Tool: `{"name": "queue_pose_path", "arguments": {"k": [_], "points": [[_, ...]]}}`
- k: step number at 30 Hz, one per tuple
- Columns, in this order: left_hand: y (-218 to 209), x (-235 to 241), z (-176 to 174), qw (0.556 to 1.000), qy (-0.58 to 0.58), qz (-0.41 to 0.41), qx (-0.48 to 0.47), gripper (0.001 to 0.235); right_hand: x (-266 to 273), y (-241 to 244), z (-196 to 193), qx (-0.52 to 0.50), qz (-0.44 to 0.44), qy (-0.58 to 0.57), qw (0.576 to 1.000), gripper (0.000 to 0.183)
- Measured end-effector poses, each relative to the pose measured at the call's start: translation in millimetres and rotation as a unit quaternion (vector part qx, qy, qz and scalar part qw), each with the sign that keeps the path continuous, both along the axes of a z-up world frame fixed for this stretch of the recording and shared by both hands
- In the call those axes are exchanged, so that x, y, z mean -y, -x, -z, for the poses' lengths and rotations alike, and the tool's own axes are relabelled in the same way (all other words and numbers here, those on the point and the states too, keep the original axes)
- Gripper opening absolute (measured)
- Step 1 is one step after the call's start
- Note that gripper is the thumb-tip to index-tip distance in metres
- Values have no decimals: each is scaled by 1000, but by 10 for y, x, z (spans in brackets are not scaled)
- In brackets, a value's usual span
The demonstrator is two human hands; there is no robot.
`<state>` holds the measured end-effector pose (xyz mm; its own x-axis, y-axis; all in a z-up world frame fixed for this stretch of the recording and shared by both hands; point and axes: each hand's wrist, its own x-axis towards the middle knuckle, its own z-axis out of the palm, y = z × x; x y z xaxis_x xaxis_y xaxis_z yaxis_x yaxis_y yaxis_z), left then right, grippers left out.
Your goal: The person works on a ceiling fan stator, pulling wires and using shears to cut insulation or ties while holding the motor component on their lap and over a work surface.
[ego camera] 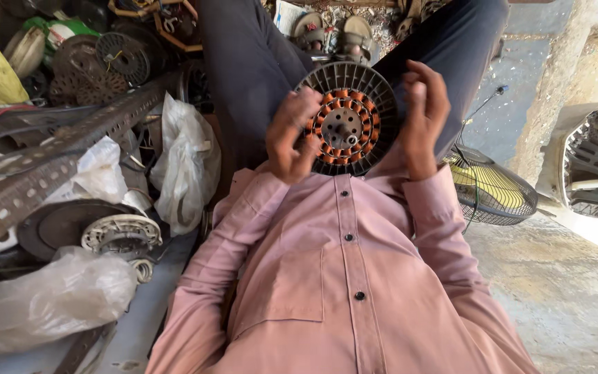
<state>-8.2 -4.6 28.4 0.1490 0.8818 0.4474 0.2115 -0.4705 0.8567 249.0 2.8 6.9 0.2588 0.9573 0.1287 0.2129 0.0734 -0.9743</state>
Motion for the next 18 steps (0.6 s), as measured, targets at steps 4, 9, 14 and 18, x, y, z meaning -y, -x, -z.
{"name": "queue_pose_path", "arguments": {"k": [4, 9, 14, 18], "points": [[1, -56, -176, 980, -19, 123, -156, 76, 166, -51, -105, -37, 19, -39, 998, 33], [-10, -230, -302, 960, -19, 181, -213, 89, 335, 39, -363, 49, -21, -44, 998, 21], [-134, -123, -269, 958, -3, 166, -236, 42, 331, 154, -547, 92, -39, -37, 994, 10], [-215, -146, -248, 976, 24, 171, -134, 37, 407, 144, -551, 55, -59, 6, 997, 16]]}}
